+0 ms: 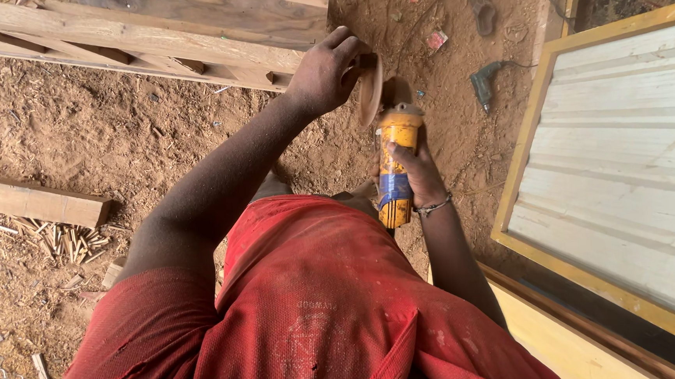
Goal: The person marks wood with a pencil, rubs wood pieces together, and uses an angle grinder to shape wooden blocks.
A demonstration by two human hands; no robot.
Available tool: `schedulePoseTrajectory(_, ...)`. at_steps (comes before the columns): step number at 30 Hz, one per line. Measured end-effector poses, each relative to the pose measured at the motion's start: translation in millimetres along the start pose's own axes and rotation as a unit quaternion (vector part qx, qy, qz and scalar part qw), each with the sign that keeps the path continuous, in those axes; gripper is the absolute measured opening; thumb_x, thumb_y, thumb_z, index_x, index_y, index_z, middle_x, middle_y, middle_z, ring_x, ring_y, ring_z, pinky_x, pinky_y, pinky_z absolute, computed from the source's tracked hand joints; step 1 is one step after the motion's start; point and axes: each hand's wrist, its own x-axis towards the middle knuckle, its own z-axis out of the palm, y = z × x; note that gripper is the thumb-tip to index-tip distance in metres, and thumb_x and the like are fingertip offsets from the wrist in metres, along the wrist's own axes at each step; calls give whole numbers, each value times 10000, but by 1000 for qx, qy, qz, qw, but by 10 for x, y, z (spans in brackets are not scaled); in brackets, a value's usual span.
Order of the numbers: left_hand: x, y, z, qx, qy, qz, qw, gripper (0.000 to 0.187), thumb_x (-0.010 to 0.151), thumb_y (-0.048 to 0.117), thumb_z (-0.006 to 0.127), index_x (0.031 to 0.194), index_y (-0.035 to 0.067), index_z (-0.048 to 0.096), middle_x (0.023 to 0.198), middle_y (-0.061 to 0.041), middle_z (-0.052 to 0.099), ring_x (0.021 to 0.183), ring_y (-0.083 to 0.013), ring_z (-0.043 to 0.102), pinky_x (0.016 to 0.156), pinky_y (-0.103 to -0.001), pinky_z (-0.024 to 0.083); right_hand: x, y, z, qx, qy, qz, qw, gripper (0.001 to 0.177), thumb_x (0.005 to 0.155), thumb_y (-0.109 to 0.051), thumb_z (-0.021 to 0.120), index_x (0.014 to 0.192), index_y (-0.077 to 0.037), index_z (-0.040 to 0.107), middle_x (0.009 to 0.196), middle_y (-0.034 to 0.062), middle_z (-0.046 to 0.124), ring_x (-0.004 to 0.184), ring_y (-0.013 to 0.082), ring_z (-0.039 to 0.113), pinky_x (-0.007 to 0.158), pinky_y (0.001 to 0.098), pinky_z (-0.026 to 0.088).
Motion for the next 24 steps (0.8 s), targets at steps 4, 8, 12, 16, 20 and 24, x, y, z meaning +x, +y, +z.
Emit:
schedulePoseTrajectory(4,1,-24,11,-13,7,7,1000,259,980,129,760,1204,81,641,1098,-84,632,957,-249,730,829,-356,655,31,-17,-14,11,-5,17,1000,935,874,-262,822,1572,-205,203,1070,181,590,768,260,723,633,418,674)
schedulePoseTrajectory(8,20,-17,6,-2,-14,-1,1000,282,952,156,777,1198,83,660,1069,-101,619,914,-256,718,794,-363,646,114,60,12,-1,1,31,1000,951,850,-279,824,1570,-220,205,1125,135,568,775,237,724,615,403,677)
schedulePoseTrajectory(12,18,17,-24,1,-21,-7,1000,306,937,145,776,1216,94,660,1098,-102,618,941,-267,715,821,-375,641,53,41,20,5,2,15,1000,947,844,-277,832,1557,-225,212,1106,145,579,753,240,720,616,403,677)
schedulePoseTrajectory(16,12,45,-59,-15,-14,-14,1000,345,920,111,769,1240,83,643,1121,-102,611,970,-287,712,838,-390,639,0,-39,16,-6,17,-4,1000,914,866,-267,824,1554,-201,226,1076,157,598,755,245,728,626,409,681)
schedulePoseTrajectory(20,13,49,-53,-7,-17,-16,1000,334,929,127,789,1225,72,644,1102,-108,608,952,-281,709,828,-390,637,85,11,61,35,-16,13,999,892,874,-218,819,1526,-209,210,996,176,593,727,253,717,593,422,662)
schedulePoseTrajectory(24,33,40,-49,-18,-6,-3,1000,292,941,138,805,1188,71,664,1104,-108,615,954,-275,706,823,-388,633,117,36,58,32,-3,21,999,891,872,-214,806,1545,-202,221,1039,143,612,734,240,724,605,404,669)
